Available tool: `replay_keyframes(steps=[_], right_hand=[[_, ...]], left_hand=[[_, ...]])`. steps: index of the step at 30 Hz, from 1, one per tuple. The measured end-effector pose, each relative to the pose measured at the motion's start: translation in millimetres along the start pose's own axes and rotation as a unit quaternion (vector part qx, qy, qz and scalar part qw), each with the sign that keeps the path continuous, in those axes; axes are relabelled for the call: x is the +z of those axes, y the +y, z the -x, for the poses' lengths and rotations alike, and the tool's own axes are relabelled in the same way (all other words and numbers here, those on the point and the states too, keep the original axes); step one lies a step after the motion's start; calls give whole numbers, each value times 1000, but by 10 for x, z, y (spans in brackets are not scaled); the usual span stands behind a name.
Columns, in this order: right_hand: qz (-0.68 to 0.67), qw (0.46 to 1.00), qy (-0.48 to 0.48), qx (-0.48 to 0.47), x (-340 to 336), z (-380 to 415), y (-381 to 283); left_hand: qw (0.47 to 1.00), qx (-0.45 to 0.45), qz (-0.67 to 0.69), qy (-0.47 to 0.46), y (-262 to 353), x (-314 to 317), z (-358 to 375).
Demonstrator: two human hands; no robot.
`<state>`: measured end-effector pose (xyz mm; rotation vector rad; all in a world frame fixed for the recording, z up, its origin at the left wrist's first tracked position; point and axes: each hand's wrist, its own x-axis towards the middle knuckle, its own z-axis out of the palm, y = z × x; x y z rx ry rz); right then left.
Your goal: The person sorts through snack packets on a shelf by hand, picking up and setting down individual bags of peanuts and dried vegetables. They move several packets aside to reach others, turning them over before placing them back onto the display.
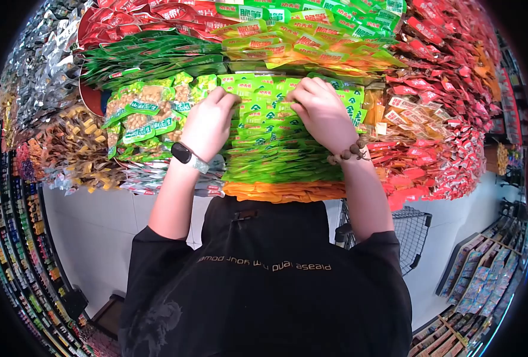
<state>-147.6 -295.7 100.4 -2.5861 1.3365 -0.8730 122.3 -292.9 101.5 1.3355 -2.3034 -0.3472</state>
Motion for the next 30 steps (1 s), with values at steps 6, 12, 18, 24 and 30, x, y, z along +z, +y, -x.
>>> replay_keyframes(steps=[6,12,18,24,30], right_hand=[[-18,986,-146,83,-63,-114,-96],[24,943,-251,219,-151,-246,-241],[17,956,-241,165,-190,-174,-261],[-34,977,82,194,-434,530,-537],[24,944,160,286,-273,1647,-948]], left_hand=[[997,1,61,-45,-29,57,-69],[994,-7,62,-85,0,-28,-130],[988,15,75,-137,-74,-18,-185],[991,13,64,-119,59,-87,-175],[978,113,174,-2,456,35,-286]])
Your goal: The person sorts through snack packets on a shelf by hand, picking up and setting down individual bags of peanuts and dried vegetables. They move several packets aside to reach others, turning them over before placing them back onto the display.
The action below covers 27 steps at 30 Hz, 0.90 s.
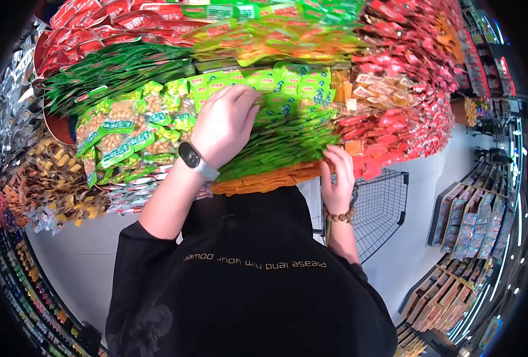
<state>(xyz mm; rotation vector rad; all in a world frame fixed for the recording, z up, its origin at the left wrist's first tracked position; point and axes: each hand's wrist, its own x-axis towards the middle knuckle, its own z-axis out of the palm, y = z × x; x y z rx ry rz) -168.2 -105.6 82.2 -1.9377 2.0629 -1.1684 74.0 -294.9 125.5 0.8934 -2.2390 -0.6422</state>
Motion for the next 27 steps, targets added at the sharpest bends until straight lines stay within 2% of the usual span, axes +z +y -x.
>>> replay_keyframes(steps=[4,7,8,11,13,20,24,27], right_hand=[[-20,999,43,-4,-319,508,-17],[-5,986,-17,166,-447,805,-30],[46,987,-52,144,-430,1039,208],[108,963,-103,226,-400,1498,335],[100,968,-118,199,-278,1671,446],[-30,966,-138,217,-271,1730,569],[-57,967,-129,213,-240,1712,630],[-68,967,-130,206,-270,1706,647]], left_hand=[[998,56,-5,15,-73,421,-275],[997,72,-19,-24,-102,635,-542],[997,44,-20,-61,-72,674,-618],[990,29,-75,-115,-93,837,-779],[983,33,-129,-125,10,841,-811],[979,42,-150,-133,64,924,-789],[969,-33,-166,-182,102,909,-852],[958,36,-185,-215,32,922,-993]])
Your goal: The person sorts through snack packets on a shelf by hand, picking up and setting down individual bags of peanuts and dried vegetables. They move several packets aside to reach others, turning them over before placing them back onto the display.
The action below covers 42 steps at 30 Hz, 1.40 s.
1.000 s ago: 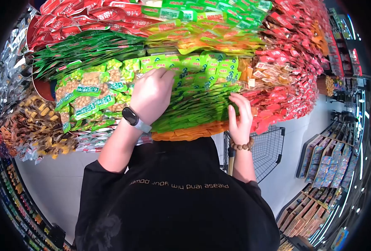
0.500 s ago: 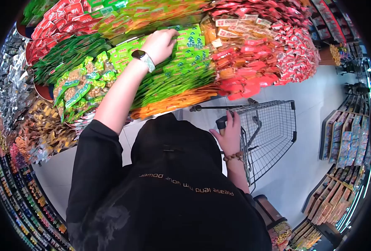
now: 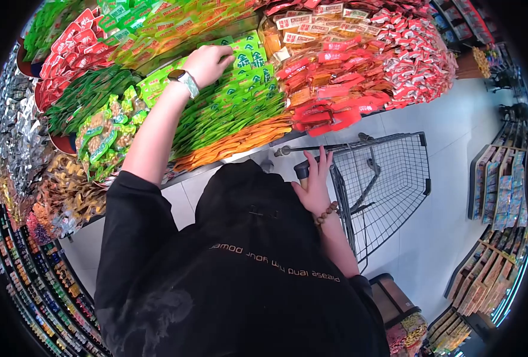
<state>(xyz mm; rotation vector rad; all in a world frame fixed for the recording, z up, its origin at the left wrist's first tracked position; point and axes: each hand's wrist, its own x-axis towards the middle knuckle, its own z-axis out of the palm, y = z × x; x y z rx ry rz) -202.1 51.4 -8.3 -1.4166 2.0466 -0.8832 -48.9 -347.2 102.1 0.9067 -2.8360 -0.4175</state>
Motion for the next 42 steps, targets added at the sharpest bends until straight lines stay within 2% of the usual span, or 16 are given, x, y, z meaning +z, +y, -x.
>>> replay_keyframes(steps=[5,8,11,18,21,24,29,34,37,42], right_hand=[[-1,1000,-4,-1,-1,-29,-18],[-3,1000,-6,10,-9,-6,4],[-2,1000,-14,19,-23,9,27],[-22,999,-12,24,-17,52,-18],[-17,999,-11,26,-3,35,-73],[-3,1000,3,18,48,15,-87],[-4,999,20,34,101,-72,-166],[26,997,17,65,145,-173,-311],[42,998,27,37,179,-185,-318],[32,998,24,48,210,-201,-389]], left_hand=[[996,-31,20,-78,37,-81,-25],[996,-19,51,-73,22,-42,15],[993,-45,68,-81,60,-10,37],[993,-78,45,-74,224,-9,185],[993,-62,39,-87,199,-31,165],[995,-53,53,-57,171,49,189],[995,-34,37,-89,132,49,150],[996,-15,62,-55,88,113,213],[996,-12,65,-63,109,53,275],[998,19,65,-18,-22,202,287]])
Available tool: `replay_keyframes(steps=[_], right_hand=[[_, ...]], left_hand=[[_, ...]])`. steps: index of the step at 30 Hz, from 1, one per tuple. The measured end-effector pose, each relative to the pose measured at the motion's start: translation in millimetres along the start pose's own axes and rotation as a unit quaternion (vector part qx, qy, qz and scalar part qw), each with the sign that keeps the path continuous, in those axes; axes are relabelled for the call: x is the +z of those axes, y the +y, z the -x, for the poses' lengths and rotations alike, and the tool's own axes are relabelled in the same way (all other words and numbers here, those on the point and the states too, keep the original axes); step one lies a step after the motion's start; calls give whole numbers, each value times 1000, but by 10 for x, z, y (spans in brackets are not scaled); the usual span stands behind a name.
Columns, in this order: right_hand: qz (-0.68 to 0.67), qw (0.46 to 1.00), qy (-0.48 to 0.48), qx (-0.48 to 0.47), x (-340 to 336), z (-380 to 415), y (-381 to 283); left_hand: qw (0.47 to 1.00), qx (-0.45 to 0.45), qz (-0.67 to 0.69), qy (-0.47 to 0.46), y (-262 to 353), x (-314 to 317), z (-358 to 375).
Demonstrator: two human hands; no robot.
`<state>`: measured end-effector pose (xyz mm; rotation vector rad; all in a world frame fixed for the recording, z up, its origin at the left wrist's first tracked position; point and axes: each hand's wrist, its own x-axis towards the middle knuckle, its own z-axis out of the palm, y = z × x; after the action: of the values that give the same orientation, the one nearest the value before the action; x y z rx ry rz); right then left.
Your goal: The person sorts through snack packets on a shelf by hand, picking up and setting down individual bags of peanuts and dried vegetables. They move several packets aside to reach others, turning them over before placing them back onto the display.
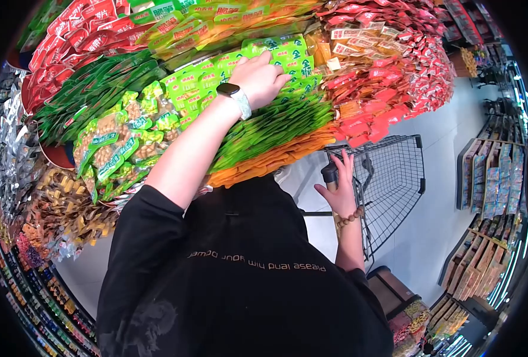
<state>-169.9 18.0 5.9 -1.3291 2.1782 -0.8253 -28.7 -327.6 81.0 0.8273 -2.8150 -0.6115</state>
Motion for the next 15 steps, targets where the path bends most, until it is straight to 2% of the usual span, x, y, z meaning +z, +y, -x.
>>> replay_keyframes(steps=[2,9,15], right_hand=[[3,1000,-6,14,-6,18,-45],[-18,1000,-1,-19,9,20,28],[-16,998,-38,-43,-111,-53,92]], left_hand=[[1000,-5,-11,-14,16,-28,12],[999,22,1,27,-71,22,38],[1000,-8,23,16,-73,-13,41]])
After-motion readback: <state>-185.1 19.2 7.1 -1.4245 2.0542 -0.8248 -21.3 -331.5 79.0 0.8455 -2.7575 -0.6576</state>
